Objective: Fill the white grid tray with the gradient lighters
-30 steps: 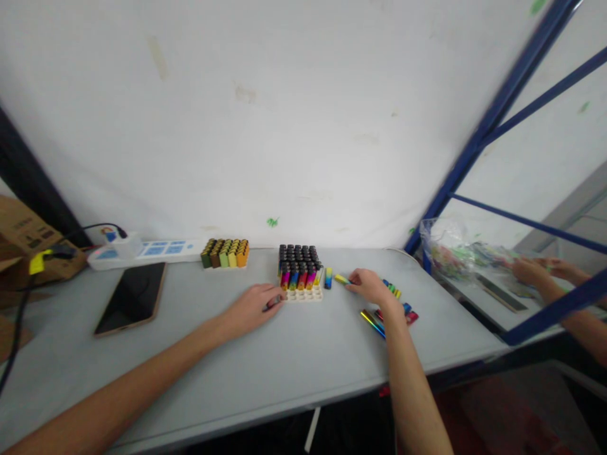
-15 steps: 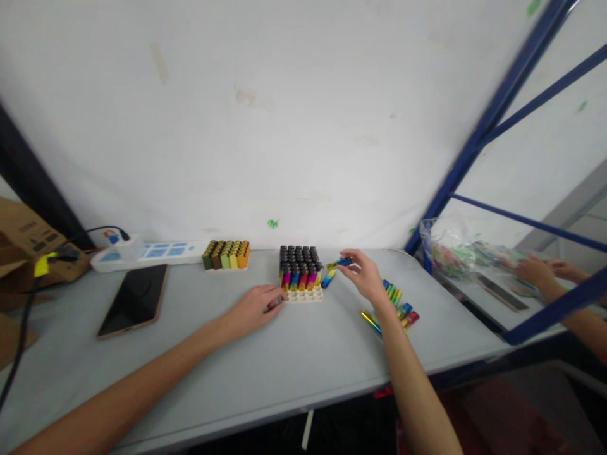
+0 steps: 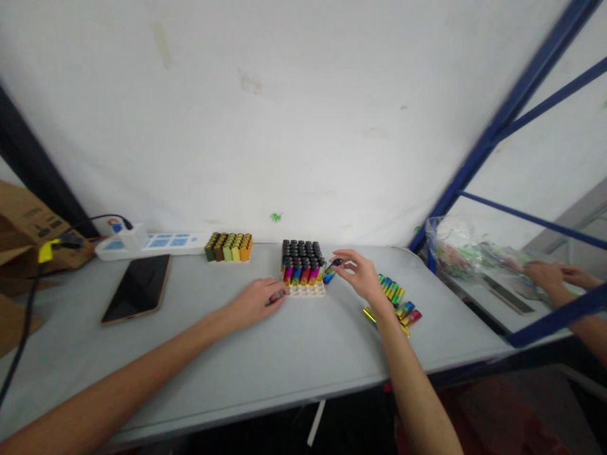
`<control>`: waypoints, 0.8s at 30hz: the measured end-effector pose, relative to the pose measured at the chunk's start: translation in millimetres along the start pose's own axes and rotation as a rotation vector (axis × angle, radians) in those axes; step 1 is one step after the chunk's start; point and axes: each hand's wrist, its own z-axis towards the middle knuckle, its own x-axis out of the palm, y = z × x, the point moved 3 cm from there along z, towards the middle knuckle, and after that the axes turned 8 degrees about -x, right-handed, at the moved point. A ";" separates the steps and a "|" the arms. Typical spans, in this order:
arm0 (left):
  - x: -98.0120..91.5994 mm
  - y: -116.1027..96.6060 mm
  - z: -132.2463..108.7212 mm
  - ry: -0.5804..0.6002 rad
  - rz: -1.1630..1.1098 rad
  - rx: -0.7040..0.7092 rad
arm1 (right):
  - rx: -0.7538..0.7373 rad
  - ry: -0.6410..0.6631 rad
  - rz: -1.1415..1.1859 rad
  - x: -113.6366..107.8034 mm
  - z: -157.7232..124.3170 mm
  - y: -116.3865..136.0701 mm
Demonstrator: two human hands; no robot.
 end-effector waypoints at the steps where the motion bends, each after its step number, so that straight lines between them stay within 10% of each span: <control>1: -0.6 -0.7 0.0 0.000 0.000 -0.002 | -0.002 0.003 -0.009 0.6 -0.1 0.7; 24: -0.1 0.3 -0.5 -0.008 -0.008 0.003 | -0.014 0.133 -0.111 7.6 -1.6 2.6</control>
